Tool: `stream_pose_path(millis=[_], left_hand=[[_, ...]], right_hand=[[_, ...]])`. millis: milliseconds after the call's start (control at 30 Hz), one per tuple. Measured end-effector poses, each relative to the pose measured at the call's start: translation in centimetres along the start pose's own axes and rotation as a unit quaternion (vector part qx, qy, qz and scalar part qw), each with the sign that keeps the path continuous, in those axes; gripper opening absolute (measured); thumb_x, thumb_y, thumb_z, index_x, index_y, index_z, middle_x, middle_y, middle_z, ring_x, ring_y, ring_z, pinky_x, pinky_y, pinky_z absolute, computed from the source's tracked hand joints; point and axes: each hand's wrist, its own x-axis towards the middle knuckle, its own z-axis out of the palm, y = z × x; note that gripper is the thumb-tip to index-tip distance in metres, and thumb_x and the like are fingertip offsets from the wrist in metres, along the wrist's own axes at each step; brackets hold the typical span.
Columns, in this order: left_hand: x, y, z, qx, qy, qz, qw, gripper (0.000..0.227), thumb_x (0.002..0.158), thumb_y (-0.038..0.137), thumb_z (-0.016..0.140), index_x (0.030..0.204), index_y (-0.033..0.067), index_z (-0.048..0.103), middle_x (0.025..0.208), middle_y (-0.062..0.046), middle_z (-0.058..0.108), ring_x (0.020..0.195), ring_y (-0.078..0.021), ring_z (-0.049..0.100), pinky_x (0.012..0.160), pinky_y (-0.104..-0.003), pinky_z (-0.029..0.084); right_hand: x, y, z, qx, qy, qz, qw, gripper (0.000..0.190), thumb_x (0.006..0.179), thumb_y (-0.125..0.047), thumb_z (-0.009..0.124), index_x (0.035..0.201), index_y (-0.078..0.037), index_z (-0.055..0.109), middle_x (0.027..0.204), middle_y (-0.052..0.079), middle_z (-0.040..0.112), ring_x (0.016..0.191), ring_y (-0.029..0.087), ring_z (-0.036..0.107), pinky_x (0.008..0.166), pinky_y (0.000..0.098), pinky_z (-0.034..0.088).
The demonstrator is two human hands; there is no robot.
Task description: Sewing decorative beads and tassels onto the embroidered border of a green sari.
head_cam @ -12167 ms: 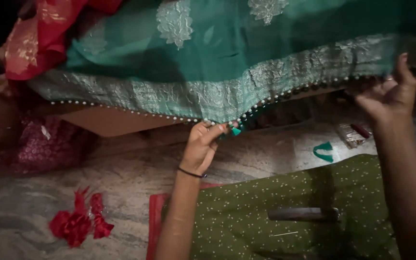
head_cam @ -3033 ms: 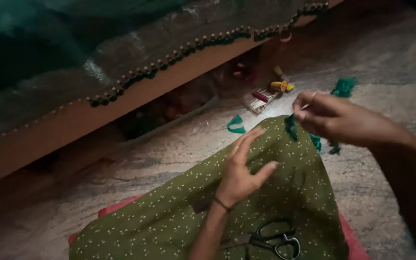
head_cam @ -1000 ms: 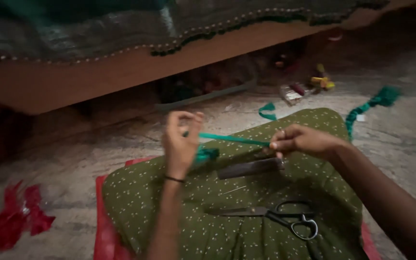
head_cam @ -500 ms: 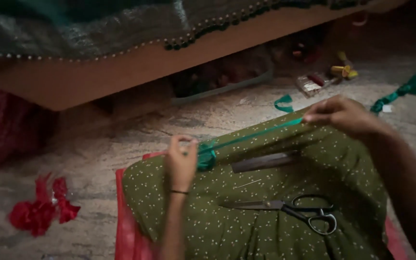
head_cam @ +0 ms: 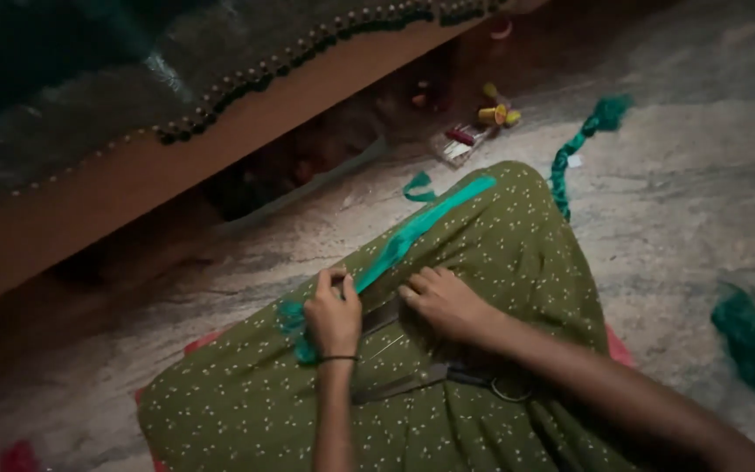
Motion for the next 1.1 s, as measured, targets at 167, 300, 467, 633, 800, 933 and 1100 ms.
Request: stream_pose_path(millis=[167,300,467,633,800,933,1100], left_hand=[[0.1,0.1,-2.3,0.020,-0.027,-0.038,0.999,0.013,0.094,0.023,0.069,0.102,0.0128,0.069,0.072,-0.016,0.069,0.068,-0.0366,0.070,0.059,-0.046,0.052],[-0.5,-0.8,-2.1,0.009,-0.023,-0.008,1.000,0.013,0.093,0.021,0.070,0.103,0.0121,0.070,0.076,-0.015,0.071,0.070,-0.0355,0.071,0.059,-0.045,0.053],[-0.9,-2.3,-1.1,-0.058,0.020,0.042,0.997,0.013,0.091,0.008,0.063,0.102,0.0079,0.068,0.082,-0.017,0.073,0.072,-0.0313,0.074,0.064,-0.042,0.054],[-1.5,0.3,-0.4,-0.068,-0.012,0.060,0.996,0.015,0.090,0.002,0.057,0.100,0.0080,0.067,0.081,-0.016,0.073,0.070,-0.0303,0.074,0.063,-0.042,0.054],[-1.0,4.6,3.7,-0.048,-0.085,0.057,0.994,0.014,0.091,0.006,0.058,0.099,0.0123,0.067,0.077,-0.016,0.073,0.068,-0.0326,0.073,0.059,-0.045,0.054],[-0.8,5.6,6.6,-0.066,-0.074,0.101,0.990,0.010,0.090,0.006,0.060,0.094,0.0125,0.066,0.076,-0.019,0.071,0.072,-0.0387,0.072,0.061,-0.048,0.053],[-1.4,5.7,6.7,-0.055,-0.066,0.118,0.989,0.010,0.087,0.003,0.060,0.093,0.0107,0.063,0.076,-0.019,0.071,0.074,-0.0413,0.070,0.065,-0.050,0.054]], right_hand=[[-0.2,1.7,-4.0,0.088,-0.158,0.060,0.982,0.040,0.078,-0.015,0.073,0.117,-0.006,0.066,0.109,0.023,0.069,0.096,0.040,0.068,0.081,0.0485,0.057],[-0.7,5.2,-8.0,0.193,-0.134,0.181,0.955,0.016,0.094,-0.014,0.059,0.109,-0.011,0.064,0.084,0.016,0.074,0.071,0.033,0.076,0.061,0.0455,0.061],[-0.9,6.8,-9.1,-0.004,-0.135,0.277,0.951,0.034,0.097,-0.016,0.049,0.130,-0.019,0.056,0.083,0.022,0.069,0.071,0.043,0.070,0.060,0.0537,0.056],[-4.7,13.4,-9.5,-0.016,-0.079,0.325,0.942,0.027,0.100,-0.022,0.052,0.126,-0.018,0.057,0.080,0.024,0.070,0.072,0.043,0.070,0.061,0.0540,0.055],[-6.5,14.7,-13.9,0.070,-0.009,0.406,0.911,0.030,0.101,-0.035,0.058,0.119,-0.011,0.062,0.080,0.026,0.069,0.076,0.047,0.068,0.069,0.0566,0.054],[-10.1,18.1,-10.8,0.082,0.092,0.515,0.848,0.027,0.105,-0.029,0.054,0.117,-0.005,0.060,0.081,0.028,0.069,0.078,0.049,0.070,0.070,0.0566,0.056],[-8.9,12.9,-9.2,0.086,0.202,0.479,0.850,0.029,0.106,-0.017,0.049,0.132,-0.009,0.058,0.085,0.030,0.067,0.080,0.051,0.068,0.067,0.0581,0.050]])
